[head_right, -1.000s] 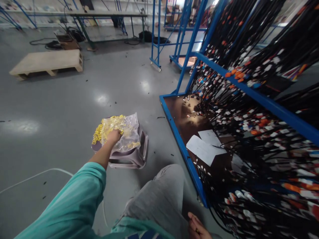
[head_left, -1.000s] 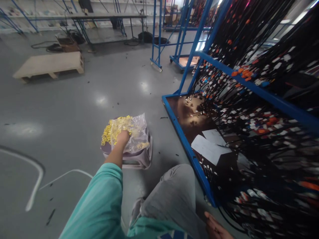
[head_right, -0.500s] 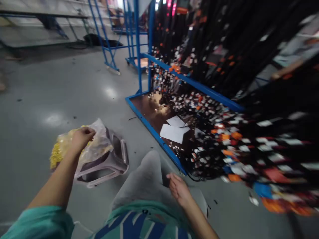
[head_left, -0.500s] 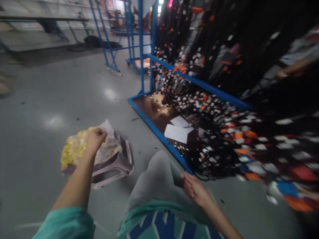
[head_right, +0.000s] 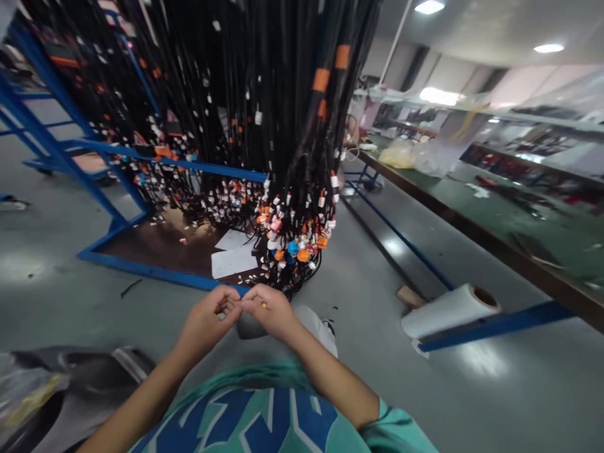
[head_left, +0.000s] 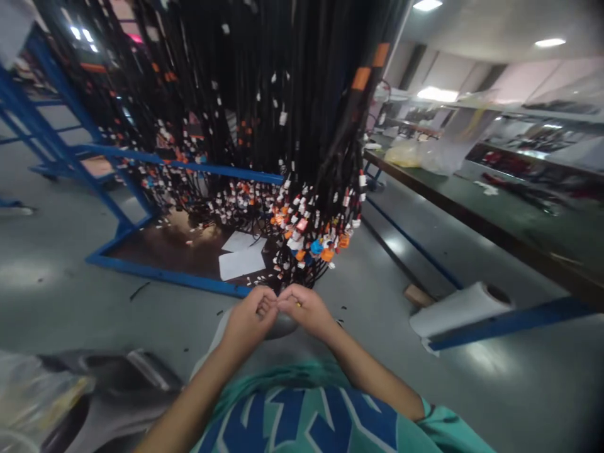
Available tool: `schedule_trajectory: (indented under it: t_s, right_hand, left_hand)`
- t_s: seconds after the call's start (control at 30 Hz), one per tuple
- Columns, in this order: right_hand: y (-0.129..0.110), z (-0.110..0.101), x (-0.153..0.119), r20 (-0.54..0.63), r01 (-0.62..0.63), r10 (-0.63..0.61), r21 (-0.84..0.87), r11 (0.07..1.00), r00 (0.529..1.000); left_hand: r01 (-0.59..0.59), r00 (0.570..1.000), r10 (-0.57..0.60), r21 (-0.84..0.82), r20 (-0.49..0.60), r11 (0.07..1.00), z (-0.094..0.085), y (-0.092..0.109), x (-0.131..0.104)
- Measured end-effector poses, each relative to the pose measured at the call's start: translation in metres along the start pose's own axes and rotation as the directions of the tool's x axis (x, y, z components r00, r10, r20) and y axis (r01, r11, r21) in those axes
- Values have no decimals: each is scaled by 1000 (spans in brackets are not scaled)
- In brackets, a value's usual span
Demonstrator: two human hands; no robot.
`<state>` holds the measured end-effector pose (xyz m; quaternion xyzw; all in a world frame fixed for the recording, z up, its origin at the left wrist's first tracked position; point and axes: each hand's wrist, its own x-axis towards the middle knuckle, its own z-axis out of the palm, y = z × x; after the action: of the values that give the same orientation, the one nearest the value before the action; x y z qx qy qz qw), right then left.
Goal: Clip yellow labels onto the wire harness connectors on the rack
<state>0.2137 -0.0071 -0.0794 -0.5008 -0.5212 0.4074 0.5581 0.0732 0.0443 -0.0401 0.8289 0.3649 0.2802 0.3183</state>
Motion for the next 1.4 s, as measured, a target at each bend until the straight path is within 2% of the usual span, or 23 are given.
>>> schedule_trajectory:
  t_s: [0.1, 0.17, 0.23, 0.37, 0.53, 0.63, 0.7, 0.87, 0.97, 1.03, 1.1, 1.17, 1.27, 1.3, 1.33, 1.4]
  right_hand:
    - [0, -15, -12, -53, -11, 17, 102, 995, 998]
    - [1, -21, -17, -60, -50, 63, 193, 980, 996]
    - [2, -24, -22, -18, -109, 120, 297, 949, 993]
    - [1, -30, -29, 82, -205, 188, 461, 863, 979]
    - [-2, -38, -31, 22, -188, 198, 432, 882, 980]
    - [-3, -44, -32, -29, -179, 209, 416, 892, 977]
    - [-1, -47, -34, -56, -186, 238, 460, 868, 970]
    - [9, -59, -40, -10, -242, 328, 653, 718, 945]
    - [18, -71, -45, -17, -231, 358, 735, 638, 934]
    - [23, -79, -48, -23, -221, 380, 780, 585, 925]
    - [28, -85, -51, -26, -209, 391, 812, 545, 920]
    - [31, -88, -54, -25, -201, 395, 830, 521, 918]
    - [31, -89, -56, -40, -185, 401, 842, 506, 915]
    - [31, -89, -57, -46, -181, 403, 843, 507, 914]
    - [31, -89, -57, -52, -178, 404, 841, 511, 913]
    - [32, -89, -58, -61, -174, 402, 835, 523, 914]
  left_hand:
    - [-20, 1000, 20, -6, 5, 1000, 12, 17, 3]
    - [-90, 996, 90, 58, 7, 994, 17, 25, 5]
    - [-195, 981, 190, 161, 43, 968, 20, 31, 6]
    - [-411, 912, 378, 339, 161, 846, 21, 33, 9]
    - [-559, 829, 491, 422, 268, 714, 26, 31, 12]
    - [-608, 794, 539, 386, 283, 694, 34, 32, 16]
    - [-615, 788, 541, 349, 295, 707, 41, 34, 19]
    - [-532, 831, 437, 262, 343, 806, 60, 39, 30]
    - [-414, 896, 362, 191, 255, 890, 67, 37, 44]
    - [-336, 940, 320, 156, 118, 929, 68, 36, 60]
    - [-293, 952, 302, 129, -52, 947, 65, 40, 81]
    - [-301, 919, 321, 117, -228, 946, 61, 49, 106]
    - [-334, 811, 351, 123, -468, 935, 52, 71, 148]
    - [-335, 795, 341, 105, -502, 936, 49, 78, 161]
    - [-329, 814, 320, 70, -485, 942, 46, 84, 173]
    - [-301, 879, 274, -10, -390, 953, 40, 93, 192]
